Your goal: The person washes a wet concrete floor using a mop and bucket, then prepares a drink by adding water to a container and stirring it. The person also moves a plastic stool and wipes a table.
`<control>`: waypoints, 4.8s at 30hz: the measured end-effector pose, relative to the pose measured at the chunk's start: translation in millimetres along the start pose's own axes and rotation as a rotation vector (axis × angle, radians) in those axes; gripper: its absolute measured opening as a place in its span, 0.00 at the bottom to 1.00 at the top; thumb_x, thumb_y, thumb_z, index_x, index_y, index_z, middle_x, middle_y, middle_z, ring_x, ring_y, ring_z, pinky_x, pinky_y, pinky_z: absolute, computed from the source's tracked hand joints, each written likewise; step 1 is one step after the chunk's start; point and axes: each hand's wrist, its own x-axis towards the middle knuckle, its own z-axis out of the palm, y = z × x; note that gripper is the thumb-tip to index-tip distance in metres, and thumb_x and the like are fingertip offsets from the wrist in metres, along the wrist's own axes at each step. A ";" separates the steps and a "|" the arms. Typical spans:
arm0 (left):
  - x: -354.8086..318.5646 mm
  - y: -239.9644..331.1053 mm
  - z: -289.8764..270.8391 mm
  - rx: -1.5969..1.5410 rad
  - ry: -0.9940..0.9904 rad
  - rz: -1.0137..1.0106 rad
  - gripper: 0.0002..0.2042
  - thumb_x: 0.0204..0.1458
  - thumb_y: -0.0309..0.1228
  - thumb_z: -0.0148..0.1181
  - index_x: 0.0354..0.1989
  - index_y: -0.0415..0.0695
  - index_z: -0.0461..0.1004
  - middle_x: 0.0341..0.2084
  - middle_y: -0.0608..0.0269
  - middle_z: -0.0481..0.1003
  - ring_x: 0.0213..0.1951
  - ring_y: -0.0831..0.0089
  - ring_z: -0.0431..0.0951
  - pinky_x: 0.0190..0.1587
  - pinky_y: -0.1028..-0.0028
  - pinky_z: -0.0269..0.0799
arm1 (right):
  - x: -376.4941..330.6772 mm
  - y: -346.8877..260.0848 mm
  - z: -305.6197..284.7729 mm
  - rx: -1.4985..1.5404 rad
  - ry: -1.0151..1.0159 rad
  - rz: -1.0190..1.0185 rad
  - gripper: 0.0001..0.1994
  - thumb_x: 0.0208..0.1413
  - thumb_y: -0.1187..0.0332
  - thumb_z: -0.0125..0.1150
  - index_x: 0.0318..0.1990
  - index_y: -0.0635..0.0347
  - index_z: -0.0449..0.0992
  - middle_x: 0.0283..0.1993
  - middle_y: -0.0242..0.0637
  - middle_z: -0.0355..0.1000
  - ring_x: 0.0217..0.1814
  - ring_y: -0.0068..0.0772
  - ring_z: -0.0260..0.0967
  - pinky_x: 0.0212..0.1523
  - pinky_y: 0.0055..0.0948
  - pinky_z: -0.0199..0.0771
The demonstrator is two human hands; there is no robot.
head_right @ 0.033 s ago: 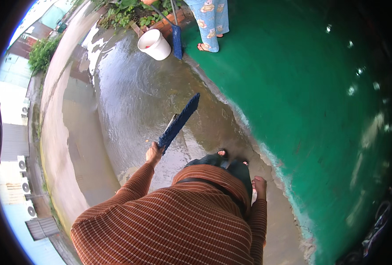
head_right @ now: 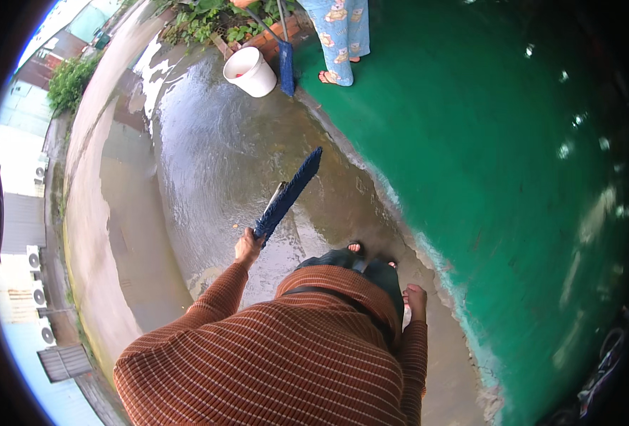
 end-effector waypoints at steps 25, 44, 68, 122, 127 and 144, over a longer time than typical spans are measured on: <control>-64.9 102.9 -4.5 -0.204 0.216 0.001 0.19 0.46 0.38 0.56 0.43 0.43 0.60 0.31 0.47 0.73 0.34 0.50 0.73 0.36 0.59 0.67 | 23.9 23.9 -79.8 -0.055 -0.071 0.060 0.14 0.49 0.67 0.50 0.43 0.59 0.71 0.32 0.37 0.72 0.25 0.29 0.70 0.22 0.27 0.69; -84.7 142.3 16.2 -0.124 0.154 -0.063 0.20 0.45 0.43 0.56 0.42 0.43 0.62 0.31 0.48 0.73 0.35 0.51 0.74 0.37 0.60 0.68 | 33.5 12.1 -122.4 -0.087 -0.073 0.038 0.15 0.49 0.68 0.49 0.46 0.58 0.69 0.32 0.36 0.72 0.25 0.28 0.68 0.24 0.28 0.68; -114.5 118.4 68.7 -0.069 0.029 -0.250 0.22 0.46 0.46 0.52 0.38 0.38 0.62 0.31 0.42 0.73 0.36 0.49 0.74 0.40 0.60 0.68 | 51.3 64.8 -159.4 0.093 -0.088 0.164 0.12 0.48 0.71 0.49 0.42 0.59 0.70 0.26 0.37 0.69 0.19 0.28 0.65 0.16 0.26 0.62; 409.2 898.8 -93.4 0.090 -0.149 -0.408 0.23 0.44 0.49 0.52 0.41 0.43 0.64 0.32 0.47 0.74 0.37 0.55 0.75 0.41 0.61 0.68 | 512.2 -667.7 -563.0 0.292 -0.264 0.432 0.01 0.46 0.77 0.51 0.27 0.62 0.67 0.18 0.40 0.64 0.16 0.33 0.64 0.09 0.31 0.57; 415.8 973.6 -121.3 0.065 -0.010 -0.426 0.21 0.45 0.47 0.53 0.37 0.41 0.66 0.31 0.48 0.74 0.36 0.54 0.75 0.40 0.62 0.69 | 626.9 -1022.8 -581.1 -0.105 -0.089 -0.130 0.11 0.46 0.76 0.38 0.15 0.50 0.57 0.12 0.29 0.51 0.10 0.26 0.46 0.08 0.28 0.40; 658.4 1156.5 -277.7 0.791 0.489 0.241 0.09 0.45 0.33 0.48 0.33 0.41 0.64 0.23 0.63 0.67 0.26 0.71 0.71 0.26 0.71 0.62 | 593.4 -1520.4 -278.1 -0.771 -0.653 -1.115 0.12 0.50 0.70 0.54 0.43 0.58 0.72 0.34 0.40 0.73 0.33 0.29 0.71 0.37 0.27 0.70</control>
